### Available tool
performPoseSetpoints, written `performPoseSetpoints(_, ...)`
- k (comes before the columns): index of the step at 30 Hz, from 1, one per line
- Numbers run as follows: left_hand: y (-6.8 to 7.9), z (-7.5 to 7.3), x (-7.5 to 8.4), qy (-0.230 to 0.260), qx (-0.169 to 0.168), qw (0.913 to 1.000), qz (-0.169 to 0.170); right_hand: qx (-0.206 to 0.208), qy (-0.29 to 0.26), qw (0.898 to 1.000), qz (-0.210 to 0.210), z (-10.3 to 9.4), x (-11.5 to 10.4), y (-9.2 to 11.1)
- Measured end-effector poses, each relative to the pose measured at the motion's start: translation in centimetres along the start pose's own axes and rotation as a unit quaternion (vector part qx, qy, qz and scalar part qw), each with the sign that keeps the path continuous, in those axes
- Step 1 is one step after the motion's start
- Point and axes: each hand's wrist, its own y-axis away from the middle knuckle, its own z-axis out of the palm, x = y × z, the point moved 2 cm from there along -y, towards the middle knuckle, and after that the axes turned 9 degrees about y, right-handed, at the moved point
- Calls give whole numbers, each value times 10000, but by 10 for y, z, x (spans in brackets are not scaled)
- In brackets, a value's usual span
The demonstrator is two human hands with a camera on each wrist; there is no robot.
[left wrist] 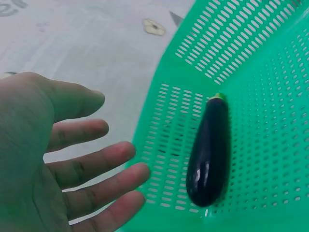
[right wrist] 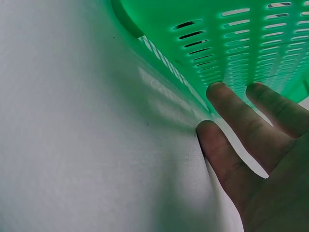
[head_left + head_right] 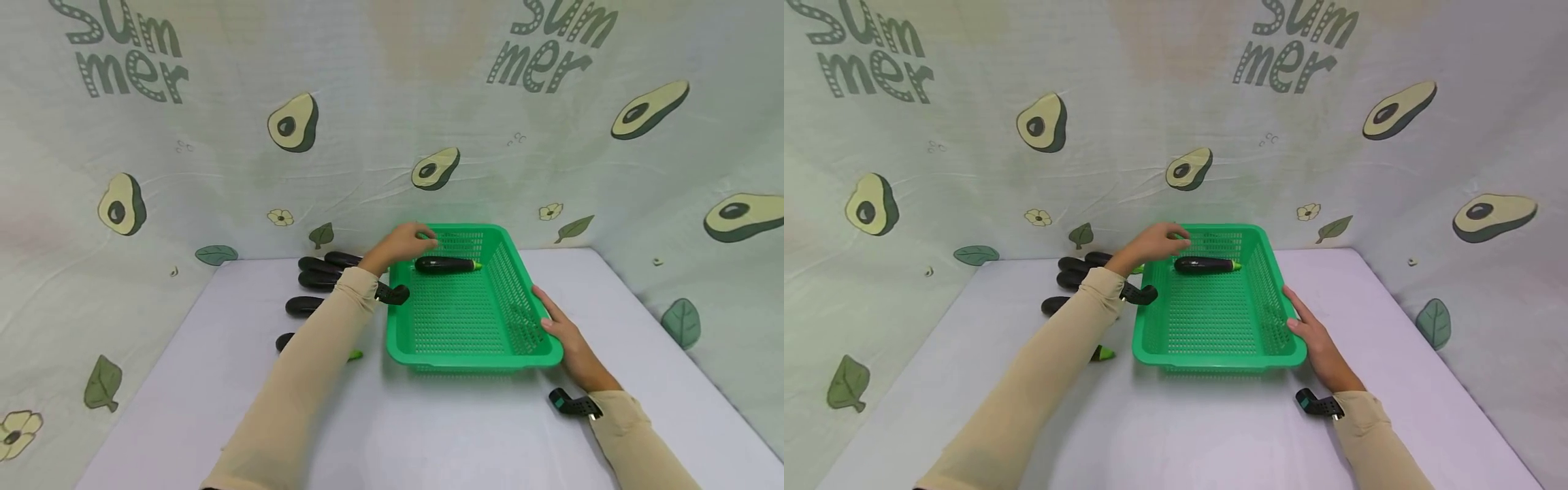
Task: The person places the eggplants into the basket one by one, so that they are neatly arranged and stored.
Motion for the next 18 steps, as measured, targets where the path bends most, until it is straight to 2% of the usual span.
performPoseSetpoints(5,28,-14,-6,391,598,9973,152,-127,-178,9997,-101,1,-1,1)
performPoseSetpoints(10,57,-30,-19,884,1129,9892,306,-215,-488,9985,-154,2,-2,1)
performPoseSetpoints(18,111,-46,-47,980,1666,9802,437,-301,-621,9975,-116,2,-2,0)
